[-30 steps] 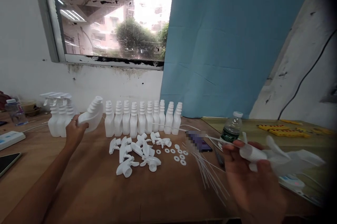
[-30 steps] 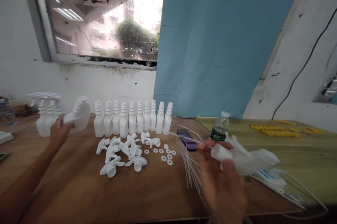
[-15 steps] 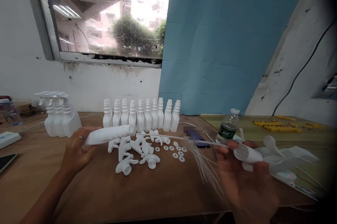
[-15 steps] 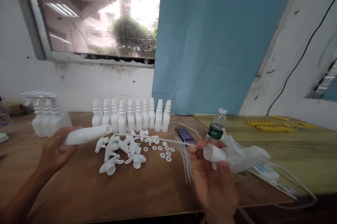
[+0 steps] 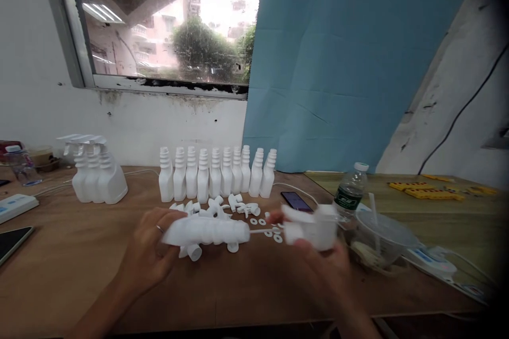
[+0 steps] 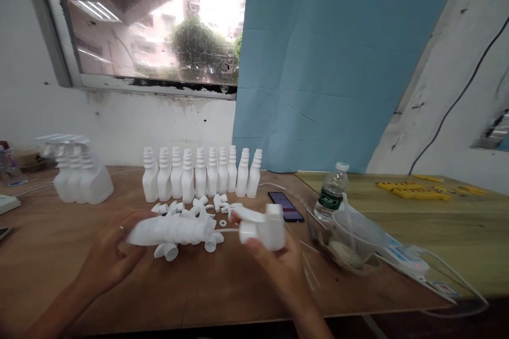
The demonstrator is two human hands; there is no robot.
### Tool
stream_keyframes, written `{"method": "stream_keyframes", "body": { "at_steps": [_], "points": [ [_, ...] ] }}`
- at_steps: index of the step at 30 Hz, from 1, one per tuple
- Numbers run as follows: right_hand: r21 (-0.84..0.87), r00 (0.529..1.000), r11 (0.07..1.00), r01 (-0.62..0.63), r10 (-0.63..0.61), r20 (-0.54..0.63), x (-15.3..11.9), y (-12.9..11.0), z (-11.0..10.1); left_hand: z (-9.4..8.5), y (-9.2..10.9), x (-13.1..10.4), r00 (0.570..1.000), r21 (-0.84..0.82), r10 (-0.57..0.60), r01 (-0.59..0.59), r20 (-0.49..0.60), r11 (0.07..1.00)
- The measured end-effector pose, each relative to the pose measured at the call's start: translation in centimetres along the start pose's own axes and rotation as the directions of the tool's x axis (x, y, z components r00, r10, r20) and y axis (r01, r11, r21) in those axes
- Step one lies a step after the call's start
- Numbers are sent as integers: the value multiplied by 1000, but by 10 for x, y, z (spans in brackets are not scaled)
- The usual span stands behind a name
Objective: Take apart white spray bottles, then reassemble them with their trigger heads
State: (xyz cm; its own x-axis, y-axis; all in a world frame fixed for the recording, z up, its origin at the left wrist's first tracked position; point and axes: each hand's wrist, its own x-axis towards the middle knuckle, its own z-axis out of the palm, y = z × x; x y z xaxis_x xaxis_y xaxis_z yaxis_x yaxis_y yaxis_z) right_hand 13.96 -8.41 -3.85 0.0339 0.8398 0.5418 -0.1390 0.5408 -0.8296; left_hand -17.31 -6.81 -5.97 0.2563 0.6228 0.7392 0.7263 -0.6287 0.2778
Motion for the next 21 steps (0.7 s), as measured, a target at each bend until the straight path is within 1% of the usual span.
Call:
{"method": "stream_keyframes", "body": {
  "at_steps": [2, 3, 4, 6, 8, 9, 11, 12, 13, 14, 15, 17, 19, 21],
  "points": [
    [-144, 985, 987, -72, 93, 144, 7, -3, 11, 7, 17, -2, 990, -147, -110, 123, 93, 981],
    [-175, 975, 981, -83, 116, 192, 12, -6, 17, 10, 24, -2, 975, -227, -166, 197, 147, 954],
    [-172, 966, 982, -85, 123, 229, 18, -8, 23, 13, 29, -2, 954, -302, -220, 274, 202, 913],
    [-72, 953, 994, -86, 103, 286, 29, -12, 36, 17, 37, 0, 902, -432, -304, 417, 308, 800],
    [94, 927, 988, -120, 78, 368, 39, -11, 48, 23, 40, 1, 847, -538, -345, 525, 404, 659],
    [178, 915, 973, -147, 65, 399, 43, -8, 55, 28, 40, 0, 822, -581, -349, 566, 450, 585],
    [304, 903, 929, -209, 65, 424, 47, 3, 66, 40, 37, -3, 777, -638, -339, 629, 530, 444],
    [341, 901, 909, -240, 78, 426, 48, 10, 70, 47, 34, -6, 763, -657, -327, 647, 558, 387],
    [366, 903, 893, -262, 93, 419, 49, 17, 73, 54, 30, -9, 757, -677, -309, 653, 575, 340],
    [379, 905, 883, -275, 105, 411, 49, 24, 76, 61, 26, -11, 764, -702, -283, 645, 580, 303],
    [382, 907, 881, -280, 112, 407, 49, 31, 78, 65, 22, -11, 787, -736, -252, 616, 563, 279],
    [378, 913, 889, -260, 100, 395, 51, 39, 82, 66, 18, -4, 862, -821, -198, 506, 467, 265],
    [370, 913, 895, -248, 89, 397, 52, 43, 86, 56, 20, 13, 930, -890, -188, 360, 316, 281],
    [359, 900, 894, -269, 101, 424, 52, 42, 91, 39, 27, 36, 961, -924, -196, 247, 195, 292]
  ]
}}
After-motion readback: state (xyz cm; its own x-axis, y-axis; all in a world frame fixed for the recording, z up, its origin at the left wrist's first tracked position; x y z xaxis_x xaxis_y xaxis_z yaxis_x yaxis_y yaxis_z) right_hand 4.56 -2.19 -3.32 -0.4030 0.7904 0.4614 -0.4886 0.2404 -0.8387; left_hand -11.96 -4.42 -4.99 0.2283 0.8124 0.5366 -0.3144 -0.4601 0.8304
